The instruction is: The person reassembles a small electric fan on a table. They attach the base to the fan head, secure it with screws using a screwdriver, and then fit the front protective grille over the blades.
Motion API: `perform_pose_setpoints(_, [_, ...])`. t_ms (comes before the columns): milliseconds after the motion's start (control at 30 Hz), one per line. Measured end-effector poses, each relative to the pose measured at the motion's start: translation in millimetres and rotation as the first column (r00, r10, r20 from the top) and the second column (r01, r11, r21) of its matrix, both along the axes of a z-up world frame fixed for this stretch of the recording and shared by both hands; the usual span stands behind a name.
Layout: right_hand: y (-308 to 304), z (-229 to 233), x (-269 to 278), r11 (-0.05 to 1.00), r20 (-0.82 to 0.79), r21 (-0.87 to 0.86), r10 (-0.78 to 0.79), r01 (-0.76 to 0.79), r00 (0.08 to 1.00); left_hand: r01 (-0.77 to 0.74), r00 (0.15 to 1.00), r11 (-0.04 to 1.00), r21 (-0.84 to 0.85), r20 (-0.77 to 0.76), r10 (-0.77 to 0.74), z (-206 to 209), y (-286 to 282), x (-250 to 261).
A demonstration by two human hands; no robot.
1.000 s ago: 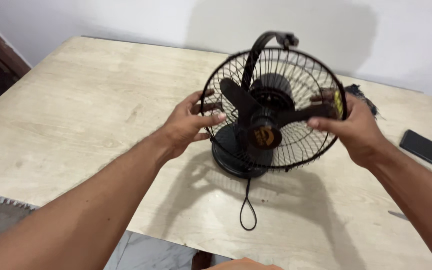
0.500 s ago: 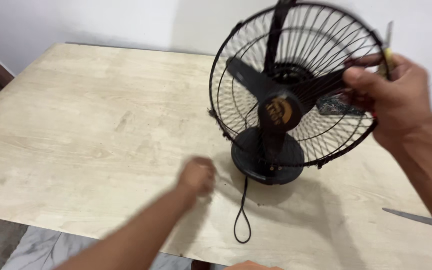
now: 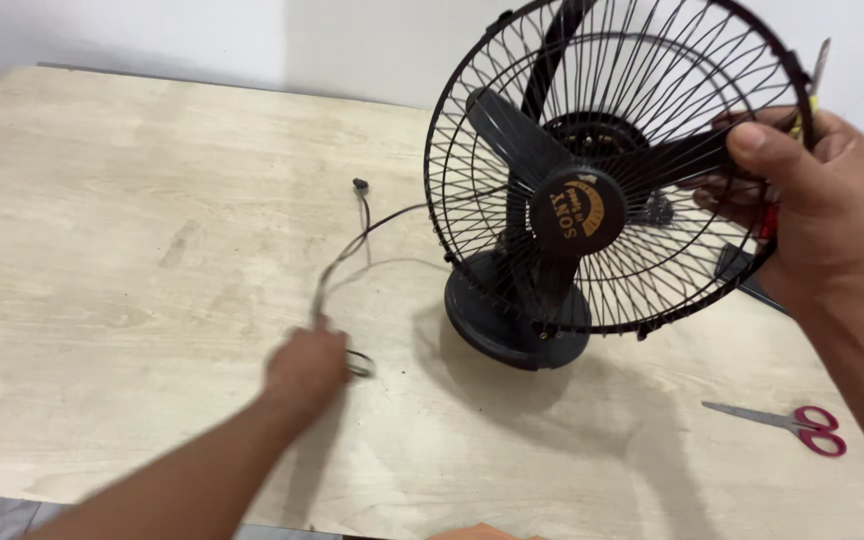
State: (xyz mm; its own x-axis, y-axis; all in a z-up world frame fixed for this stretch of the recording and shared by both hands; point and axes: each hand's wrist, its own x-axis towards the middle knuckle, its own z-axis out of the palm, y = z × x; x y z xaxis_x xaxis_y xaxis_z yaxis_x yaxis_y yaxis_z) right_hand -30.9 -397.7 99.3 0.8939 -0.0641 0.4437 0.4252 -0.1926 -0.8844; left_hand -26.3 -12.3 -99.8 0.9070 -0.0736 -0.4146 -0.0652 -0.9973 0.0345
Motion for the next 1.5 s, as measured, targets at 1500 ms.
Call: perform_pose_setpoints(1500, [55, -118, -40, 0.816, -0.603, 0.397, -0.113, 0.421, 0.789, -0.251, 0.937, -0.017, -0.968, -0.247, 0.247, 84, -18, 42])
